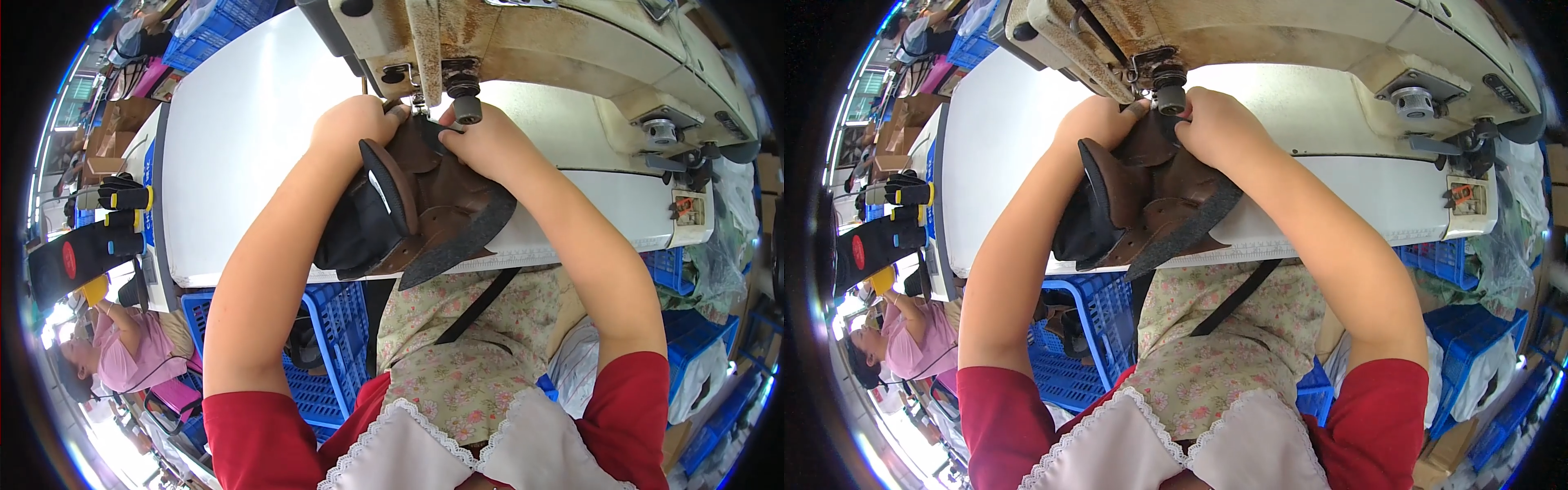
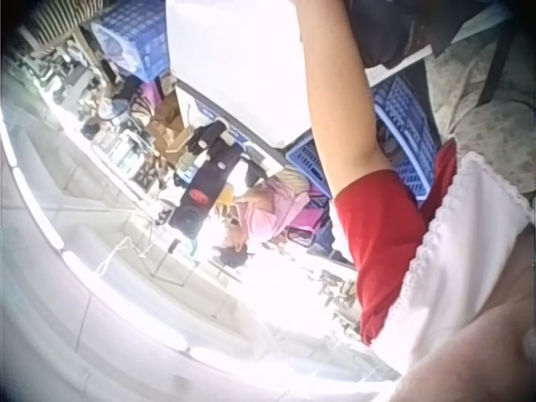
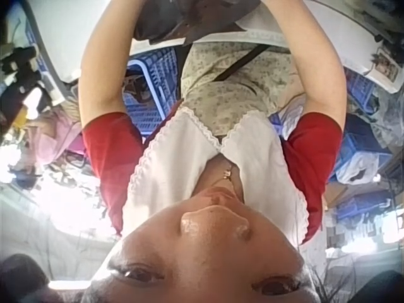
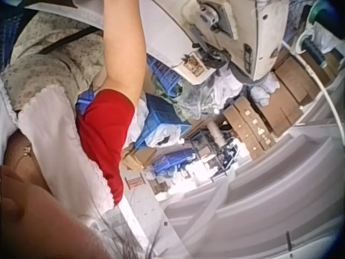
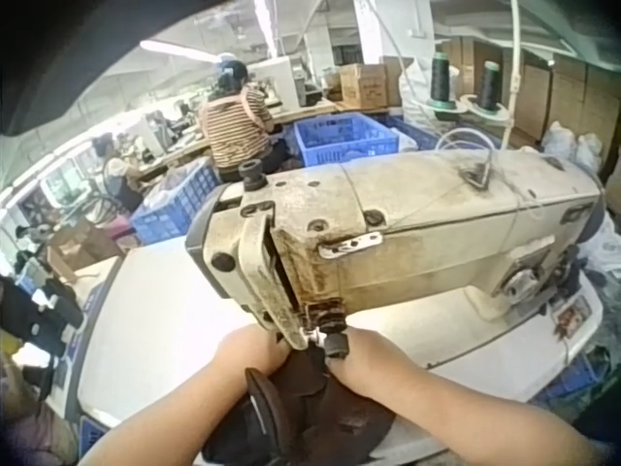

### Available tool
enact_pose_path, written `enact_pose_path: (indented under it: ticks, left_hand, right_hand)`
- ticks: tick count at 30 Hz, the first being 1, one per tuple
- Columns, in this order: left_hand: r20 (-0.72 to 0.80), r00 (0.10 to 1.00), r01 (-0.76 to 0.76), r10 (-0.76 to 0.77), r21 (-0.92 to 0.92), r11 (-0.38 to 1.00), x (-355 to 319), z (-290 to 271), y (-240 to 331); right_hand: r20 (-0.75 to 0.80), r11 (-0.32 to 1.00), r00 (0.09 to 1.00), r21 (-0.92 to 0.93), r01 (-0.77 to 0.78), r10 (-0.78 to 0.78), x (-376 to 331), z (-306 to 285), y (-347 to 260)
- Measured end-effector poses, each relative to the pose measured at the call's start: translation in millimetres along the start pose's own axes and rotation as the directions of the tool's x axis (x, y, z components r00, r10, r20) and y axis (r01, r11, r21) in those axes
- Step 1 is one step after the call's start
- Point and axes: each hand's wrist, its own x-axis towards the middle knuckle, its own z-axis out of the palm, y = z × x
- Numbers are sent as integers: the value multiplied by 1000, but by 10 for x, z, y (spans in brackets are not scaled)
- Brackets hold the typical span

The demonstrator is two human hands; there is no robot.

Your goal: Use a sewing machine to stitch leather footwear components and trim excess material with snips.

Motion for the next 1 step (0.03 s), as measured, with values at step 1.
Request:
enact_pose_path:
  ticks: [1]
  left_hand:
    - [16,1000,10,-10,9,1000,-16,-31,24]
  right_hand:
    - [0,1000,1000,4,-4,4,5,-3,4]
